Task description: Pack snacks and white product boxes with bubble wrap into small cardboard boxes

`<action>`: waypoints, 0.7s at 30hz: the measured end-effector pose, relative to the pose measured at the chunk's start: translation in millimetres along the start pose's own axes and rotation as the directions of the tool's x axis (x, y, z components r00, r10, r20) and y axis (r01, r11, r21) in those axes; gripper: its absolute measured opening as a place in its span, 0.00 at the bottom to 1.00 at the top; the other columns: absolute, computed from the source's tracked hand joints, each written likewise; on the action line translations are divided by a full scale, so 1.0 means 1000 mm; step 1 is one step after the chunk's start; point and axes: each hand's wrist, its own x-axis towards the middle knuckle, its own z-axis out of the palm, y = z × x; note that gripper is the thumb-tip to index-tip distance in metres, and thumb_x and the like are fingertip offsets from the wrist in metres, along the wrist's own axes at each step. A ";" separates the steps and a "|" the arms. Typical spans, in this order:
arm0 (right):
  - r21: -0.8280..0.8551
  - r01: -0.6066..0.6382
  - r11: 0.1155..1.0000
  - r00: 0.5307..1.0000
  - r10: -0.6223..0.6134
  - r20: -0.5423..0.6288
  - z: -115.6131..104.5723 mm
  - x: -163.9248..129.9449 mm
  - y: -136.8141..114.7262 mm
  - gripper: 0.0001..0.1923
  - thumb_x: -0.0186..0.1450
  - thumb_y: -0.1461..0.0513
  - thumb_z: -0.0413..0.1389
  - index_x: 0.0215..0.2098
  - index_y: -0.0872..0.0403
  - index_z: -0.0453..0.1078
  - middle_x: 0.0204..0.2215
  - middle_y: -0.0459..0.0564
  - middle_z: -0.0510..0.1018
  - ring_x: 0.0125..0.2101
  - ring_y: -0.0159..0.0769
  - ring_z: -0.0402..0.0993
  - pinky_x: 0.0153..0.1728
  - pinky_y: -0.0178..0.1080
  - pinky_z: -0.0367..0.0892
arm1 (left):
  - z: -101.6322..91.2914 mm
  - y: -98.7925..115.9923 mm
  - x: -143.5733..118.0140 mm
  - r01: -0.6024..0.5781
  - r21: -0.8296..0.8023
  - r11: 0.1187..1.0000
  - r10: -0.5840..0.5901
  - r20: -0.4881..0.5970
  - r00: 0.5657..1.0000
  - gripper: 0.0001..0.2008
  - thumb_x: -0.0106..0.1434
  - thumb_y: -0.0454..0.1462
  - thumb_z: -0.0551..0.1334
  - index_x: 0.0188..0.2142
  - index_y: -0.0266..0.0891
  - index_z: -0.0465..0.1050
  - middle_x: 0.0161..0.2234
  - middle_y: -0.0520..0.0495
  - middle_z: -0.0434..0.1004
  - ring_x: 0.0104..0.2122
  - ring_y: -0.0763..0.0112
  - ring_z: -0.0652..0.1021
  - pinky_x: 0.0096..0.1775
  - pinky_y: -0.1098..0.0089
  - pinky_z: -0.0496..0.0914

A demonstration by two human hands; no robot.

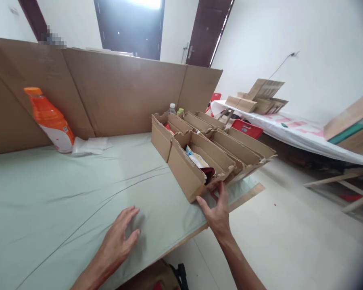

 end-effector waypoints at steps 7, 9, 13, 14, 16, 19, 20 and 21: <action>-0.069 -0.040 0.997 0.998 0.044 0.051 -0.006 -0.040 0.018 0.32 0.69 0.51 0.54 0.67 0.54 0.55 0.62 0.62 0.66 0.60 0.51 0.65 0.53 0.55 0.70 | 0.036 -0.010 -0.031 -0.317 0.347 0.883 0.382 -0.137 0.914 0.19 0.61 0.33 0.58 0.52 0.44 0.74 0.57 0.40 0.75 0.58 0.54 0.74 0.53 0.53 0.74; -0.153 0.060 0.986 0.995 -0.047 0.088 -0.002 -0.053 0.019 0.29 0.70 0.53 0.52 0.65 0.55 0.59 0.58 0.62 0.71 0.56 0.51 0.69 0.53 0.56 0.69 | 0.046 -0.005 -0.038 -0.375 0.424 0.824 0.461 -0.119 0.879 0.21 0.60 0.31 0.59 0.52 0.44 0.73 0.59 0.41 0.73 0.59 0.55 0.72 0.55 0.54 0.72; -0.264 0.277 0.924 0.960 -0.251 0.128 0.007 -0.065 0.018 0.19 0.71 0.59 0.49 0.59 0.53 0.66 0.47 0.56 0.79 0.47 0.47 0.75 0.49 0.51 0.68 | 0.057 -0.001 -0.050 -0.494 0.478 0.727 0.580 -0.040 0.814 0.23 0.56 0.31 0.60 0.52 0.44 0.73 0.58 0.43 0.75 0.59 0.56 0.72 0.57 0.56 0.70; -0.273 0.303 0.913 0.952 -0.279 0.123 0.008 -0.065 0.017 0.18 0.71 0.60 0.48 0.57 0.52 0.67 0.46 0.55 0.80 0.46 0.46 0.75 0.48 0.50 0.67 | 0.060 -0.001 -0.053 -0.519 0.480 0.707 0.597 -0.012 0.802 0.24 0.54 0.31 0.60 0.52 0.44 0.73 0.57 0.44 0.76 0.59 0.56 0.73 0.56 0.56 0.71; -0.281 0.336 0.899 0.942 -0.316 0.115 0.009 -0.063 0.017 0.17 0.71 0.62 0.47 0.55 0.52 0.69 0.45 0.54 0.80 0.46 0.45 0.75 0.47 0.49 0.66 | 0.066 0.000 -0.060 -0.556 0.478 0.679 0.620 0.030 0.784 0.25 0.52 0.30 0.60 0.51 0.44 0.73 0.56 0.44 0.77 0.57 0.55 0.74 0.53 0.56 0.73; -0.277 0.392 0.877 0.920 -0.367 0.139 0.009 -0.059 0.019 0.16 0.71 0.63 0.46 0.50 0.51 0.73 0.45 0.52 0.81 0.46 0.44 0.75 0.47 0.48 0.65 | 0.071 0.008 -0.070 -0.551 0.447 0.705 0.619 -0.009 0.785 0.22 0.49 0.29 0.58 0.45 0.42 0.75 0.53 0.40 0.79 0.54 0.52 0.77 0.48 0.55 0.76; -0.272 0.415 0.868 0.910 -0.389 0.146 0.008 -0.059 0.020 0.15 0.71 0.63 0.46 0.48 0.51 0.73 0.44 0.52 0.81 0.46 0.44 0.76 0.47 0.47 0.65 | 0.070 0.013 -0.073 -0.541 0.417 0.730 0.603 -0.023 0.797 0.21 0.49 0.29 0.58 0.44 0.42 0.75 0.51 0.39 0.79 0.53 0.52 0.77 0.47 0.55 0.76; -0.263 0.439 0.859 0.898 -0.414 0.148 0.008 -0.058 0.022 0.15 0.71 0.63 0.46 0.46 0.51 0.74 0.44 0.51 0.82 0.45 0.44 0.76 0.47 0.47 0.64 | 0.066 0.019 -0.075 -0.522 0.381 0.763 0.574 -0.027 0.818 0.21 0.49 0.29 0.58 0.44 0.41 0.75 0.50 0.39 0.80 0.51 0.54 0.78 0.47 0.56 0.76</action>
